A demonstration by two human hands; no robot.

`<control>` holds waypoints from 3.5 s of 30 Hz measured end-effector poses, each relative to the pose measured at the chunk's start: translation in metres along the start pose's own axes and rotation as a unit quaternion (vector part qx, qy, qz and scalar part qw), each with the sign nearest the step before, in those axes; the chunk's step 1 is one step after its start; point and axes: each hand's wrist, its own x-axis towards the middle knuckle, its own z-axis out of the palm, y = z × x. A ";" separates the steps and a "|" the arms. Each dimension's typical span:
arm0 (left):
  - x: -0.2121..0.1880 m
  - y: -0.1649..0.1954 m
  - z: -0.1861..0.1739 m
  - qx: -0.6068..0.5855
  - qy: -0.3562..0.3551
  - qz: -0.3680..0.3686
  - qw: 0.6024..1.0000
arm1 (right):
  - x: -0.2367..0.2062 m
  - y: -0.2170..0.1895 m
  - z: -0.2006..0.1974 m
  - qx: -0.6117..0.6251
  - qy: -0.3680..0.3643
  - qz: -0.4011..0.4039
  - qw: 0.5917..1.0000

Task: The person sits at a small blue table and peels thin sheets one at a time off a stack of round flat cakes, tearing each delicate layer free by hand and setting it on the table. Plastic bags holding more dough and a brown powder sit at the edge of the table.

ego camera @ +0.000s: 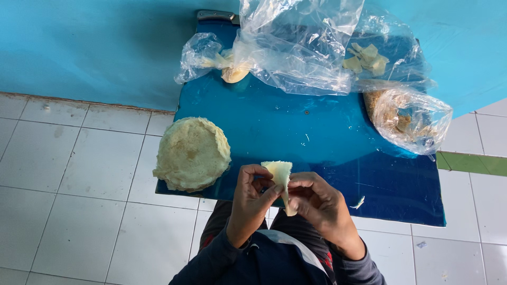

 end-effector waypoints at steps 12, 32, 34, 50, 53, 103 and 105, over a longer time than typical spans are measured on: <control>0.007 0.054 0.000 0.354 -0.090 0.151 0.919 | -0.005 -0.022 -0.010 -0.281 -0.018 -0.087 0.956; 0.005 -0.001 -0.018 -0.086 -0.020 -0.207 0.974 | 0.048 -0.004 -0.016 -0.462 0.103 -0.231 0.850; 0.006 0.000 -0.019 -0.089 -0.012 -0.198 0.976 | 0.030 0.000 -0.005 -0.398 0.054 -0.192 0.895; -0.007 0.016 -0.006 0.071 -0.036 -0.098 0.992 | -0.001 0.068 -0.018 -0.013 0.056 0.024 0.998; -0.011 0.017 -0.008 0.120 -0.037 -0.079 0.989 | -0.005 0.070 -0.015 0.005 0.049 0.047 0.998; -0.041 0.002 -0.009 0.236 -0.065 0.065 0.967 | -0.013 0.047 0.000 0.055 -0.007 0.066 0.996; -0.043 0.000 -0.011 0.159 -0.061 0.032 0.985 | -0.010 0.041 -0.005 0.029 0.013 0.082 0.996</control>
